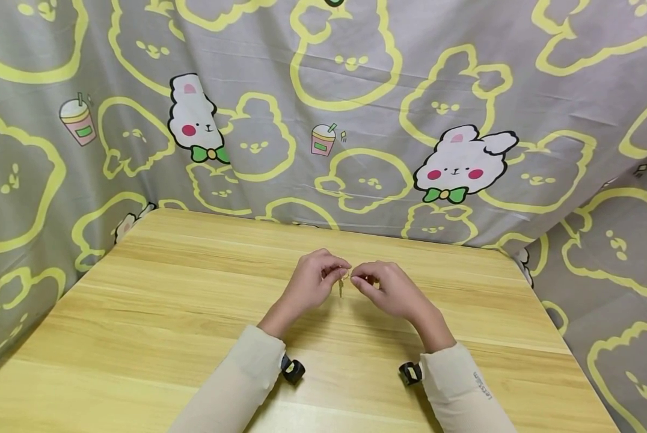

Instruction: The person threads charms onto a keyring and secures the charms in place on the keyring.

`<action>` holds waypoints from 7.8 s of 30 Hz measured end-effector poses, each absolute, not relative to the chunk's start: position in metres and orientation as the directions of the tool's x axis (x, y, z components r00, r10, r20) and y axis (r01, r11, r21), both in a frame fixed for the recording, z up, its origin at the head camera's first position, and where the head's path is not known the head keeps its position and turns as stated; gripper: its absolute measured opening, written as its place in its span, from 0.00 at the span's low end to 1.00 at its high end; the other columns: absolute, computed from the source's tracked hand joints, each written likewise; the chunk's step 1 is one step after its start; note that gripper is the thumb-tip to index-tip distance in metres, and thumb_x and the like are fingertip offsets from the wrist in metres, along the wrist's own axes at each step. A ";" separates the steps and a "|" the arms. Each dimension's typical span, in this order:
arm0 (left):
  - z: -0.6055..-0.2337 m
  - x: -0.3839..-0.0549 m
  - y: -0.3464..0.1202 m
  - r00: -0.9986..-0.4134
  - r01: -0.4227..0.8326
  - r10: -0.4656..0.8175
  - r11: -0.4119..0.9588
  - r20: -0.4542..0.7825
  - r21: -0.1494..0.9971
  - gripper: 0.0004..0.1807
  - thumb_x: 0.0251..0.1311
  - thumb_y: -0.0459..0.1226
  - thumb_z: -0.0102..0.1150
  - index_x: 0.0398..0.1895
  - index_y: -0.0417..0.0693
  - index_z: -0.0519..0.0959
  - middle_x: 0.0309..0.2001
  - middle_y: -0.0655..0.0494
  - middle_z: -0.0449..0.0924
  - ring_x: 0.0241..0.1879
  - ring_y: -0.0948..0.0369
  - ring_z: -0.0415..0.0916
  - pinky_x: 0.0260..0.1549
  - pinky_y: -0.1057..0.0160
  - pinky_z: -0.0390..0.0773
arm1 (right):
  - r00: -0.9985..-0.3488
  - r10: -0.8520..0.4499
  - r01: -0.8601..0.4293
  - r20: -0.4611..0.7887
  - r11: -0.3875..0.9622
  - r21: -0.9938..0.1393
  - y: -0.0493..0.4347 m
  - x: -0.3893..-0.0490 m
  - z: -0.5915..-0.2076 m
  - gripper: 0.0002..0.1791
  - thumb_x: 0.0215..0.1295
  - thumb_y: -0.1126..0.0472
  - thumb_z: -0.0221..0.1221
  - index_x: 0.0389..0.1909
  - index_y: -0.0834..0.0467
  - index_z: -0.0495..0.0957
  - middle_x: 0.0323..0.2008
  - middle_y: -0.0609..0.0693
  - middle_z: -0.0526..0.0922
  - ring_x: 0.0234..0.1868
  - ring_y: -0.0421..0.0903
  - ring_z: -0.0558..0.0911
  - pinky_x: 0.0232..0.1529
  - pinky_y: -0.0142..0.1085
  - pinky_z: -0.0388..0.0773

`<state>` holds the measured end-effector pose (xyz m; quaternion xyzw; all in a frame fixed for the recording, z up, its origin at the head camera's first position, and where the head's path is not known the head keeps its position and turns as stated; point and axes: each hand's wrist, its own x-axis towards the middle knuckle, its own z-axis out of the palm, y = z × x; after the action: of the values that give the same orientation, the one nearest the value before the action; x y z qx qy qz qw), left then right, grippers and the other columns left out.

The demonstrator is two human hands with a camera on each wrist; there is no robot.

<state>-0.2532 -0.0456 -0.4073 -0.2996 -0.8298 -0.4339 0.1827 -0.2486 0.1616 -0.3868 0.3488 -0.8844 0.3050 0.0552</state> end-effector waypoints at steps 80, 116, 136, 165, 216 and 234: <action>-0.398 -0.250 -0.043 -0.671 0.726 0.320 0.465 0.669 0.507 0.03 0.60 0.36 0.62 0.32 0.49 0.84 0.27 0.63 0.79 0.22 0.70 0.68 0.21 0.72 0.71 | -0.752 -0.526 -0.649 0.397 0.489 -0.582 0.160 -0.246 -0.383 0.04 0.70 0.57 0.54 0.37 0.45 0.77 0.23 0.40 0.78 0.27 0.35 0.77 0.32 0.38 0.77; -0.397 -0.250 -0.043 -0.717 0.691 0.294 0.421 0.632 0.588 0.06 0.64 0.36 0.58 0.33 0.47 0.83 0.22 0.59 0.80 0.17 0.71 0.69 0.17 0.71 0.72 | -0.785 -0.501 -0.599 0.365 0.459 -0.657 0.159 -0.246 -0.381 0.05 0.68 0.56 0.57 0.36 0.47 0.81 0.27 0.39 0.81 0.28 0.39 0.80 0.31 0.39 0.79; -0.399 -0.255 -0.047 -0.649 0.756 0.350 0.396 0.676 0.521 0.05 0.62 0.35 0.61 0.35 0.48 0.86 0.28 0.60 0.84 0.19 0.74 0.71 0.20 0.73 0.73 | -0.777 -0.485 -0.612 0.401 0.433 -0.662 0.161 -0.249 -0.381 0.05 0.68 0.56 0.57 0.35 0.47 0.82 0.25 0.38 0.81 0.27 0.38 0.79 0.31 0.40 0.79; -0.399 -0.254 -0.044 -0.660 0.742 0.318 0.415 0.680 0.527 0.06 0.63 0.34 0.59 0.35 0.46 0.85 0.28 0.61 0.83 0.22 0.74 0.74 0.21 0.74 0.74 | -0.790 -0.485 -0.592 0.374 0.449 -0.669 0.161 -0.248 -0.381 0.04 0.67 0.55 0.58 0.35 0.46 0.81 0.25 0.37 0.81 0.27 0.38 0.80 0.30 0.39 0.79; -0.398 -0.251 -0.043 -0.859 0.498 0.357 0.422 0.366 0.758 0.03 0.62 0.35 0.60 0.32 0.45 0.82 0.25 0.61 0.80 0.23 0.67 0.75 0.23 0.67 0.77 | -0.813 -0.565 -0.489 0.141 0.532 -0.691 0.165 -0.252 -0.390 0.04 0.66 0.58 0.59 0.35 0.52 0.82 0.29 0.42 0.84 0.31 0.48 0.81 0.32 0.37 0.78; -0.423 -0.261 -0.049 -0.917 0.325 0.386 0.575 0.102 0.751 0.02 0.59 0.33 0.61 0.30 0.47 0.82 0.23 0.61 0.78 0.25 0.65 0.75 0.27 0.67 0.75 | -0.800 -0.595 -0.355 -0.075 0.571 -0.741 0.170 -0.254 -0.401 0.04 0.64 0.63 0.60 0.38 0.58 0.81 0.33 0.49 0.85 0.35 0.45 0.82 0.38 0.37 0.78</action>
<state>-0.2611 -0.0487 -0.4230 -0.2006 -0.8866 -0.4151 -0.0367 -0.2540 0.1702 -0.4007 0.2725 -0.8715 0.3748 -0.1603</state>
